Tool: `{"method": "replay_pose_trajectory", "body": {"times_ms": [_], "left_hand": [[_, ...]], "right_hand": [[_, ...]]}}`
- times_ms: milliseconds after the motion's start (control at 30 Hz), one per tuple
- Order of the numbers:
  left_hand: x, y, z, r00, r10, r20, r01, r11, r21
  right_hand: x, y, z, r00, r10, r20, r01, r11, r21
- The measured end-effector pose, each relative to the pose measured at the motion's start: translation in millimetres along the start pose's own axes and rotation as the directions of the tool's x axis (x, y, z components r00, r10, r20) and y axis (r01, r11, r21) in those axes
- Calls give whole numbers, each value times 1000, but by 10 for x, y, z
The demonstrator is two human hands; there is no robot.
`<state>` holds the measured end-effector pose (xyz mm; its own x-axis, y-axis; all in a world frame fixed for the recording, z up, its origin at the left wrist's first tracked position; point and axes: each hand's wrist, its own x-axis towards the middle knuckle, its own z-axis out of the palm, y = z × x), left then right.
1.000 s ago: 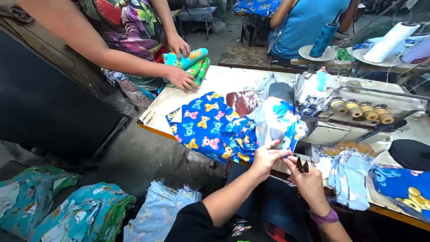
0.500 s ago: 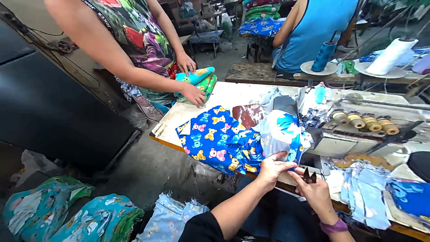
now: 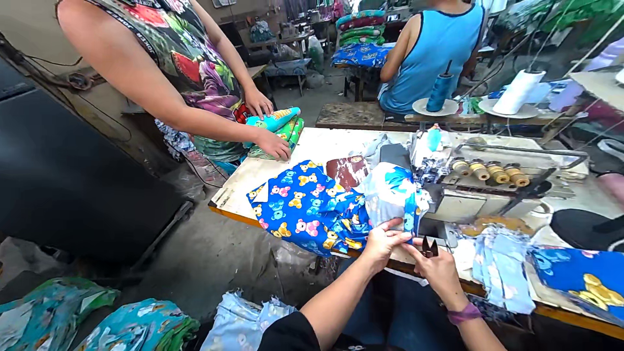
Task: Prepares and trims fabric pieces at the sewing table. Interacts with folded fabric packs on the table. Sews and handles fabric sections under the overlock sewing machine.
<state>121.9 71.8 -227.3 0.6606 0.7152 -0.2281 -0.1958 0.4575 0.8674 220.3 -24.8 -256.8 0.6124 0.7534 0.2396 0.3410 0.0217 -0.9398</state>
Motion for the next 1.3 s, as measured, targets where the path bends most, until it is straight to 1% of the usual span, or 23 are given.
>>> {"method": "replay_pose_trajectory", "body": {"times_ms": [133, 333, 533, 700, 800, 900, 967, 1100, 1300], "left_hand": [[-18, 6, -9, 1000, 9, 26, -9, 1000, 9], [-27, 41, 10, 1000, 9, -12, -8, 1000, 30], [-8, 10, -2, 1000, 16, -20, -15, 999, 48], [0, -27, 13, 1000, 15, -20, -13, 997, 72], [1, -42, 2, 999, 28, -22, -26, 996, 87], [-7, -37, 2, 1000, 23, -17, -22, 994, 104], [-2, -56, -4, 1000, 16, -17, -14, 996, 87], [-7, -58, -10, 1000, 7, -5, -7, 998, 63], [-14, -3, -39, 1000, 9, 8, -9, 1000, -8]], "right_hand": [[-13, -5, 10, 999, 41, 1, -41, 999, 1], [-4, 9, 34, 1000, 26, -15, -25, 999, 23], [-14, 36, 39, 1000, 8, -26, -8, 1000, 16], [-40, 46, -7, 999, 36, 2, -36, 999, 8], [-46, 48, -26, 999, 18, 32, -19, 1000, 9], [-46, 68, -43, 998, 35, 53, -37, 999, 39], [-47, 88, -40, 998, 46, 42, -49, 997, 55], [-38, 108, -19, 1000, 26, 17, -27, 997, 66], [10, 20, 9, 998, 47, 33, -47, 999, 9]]}}
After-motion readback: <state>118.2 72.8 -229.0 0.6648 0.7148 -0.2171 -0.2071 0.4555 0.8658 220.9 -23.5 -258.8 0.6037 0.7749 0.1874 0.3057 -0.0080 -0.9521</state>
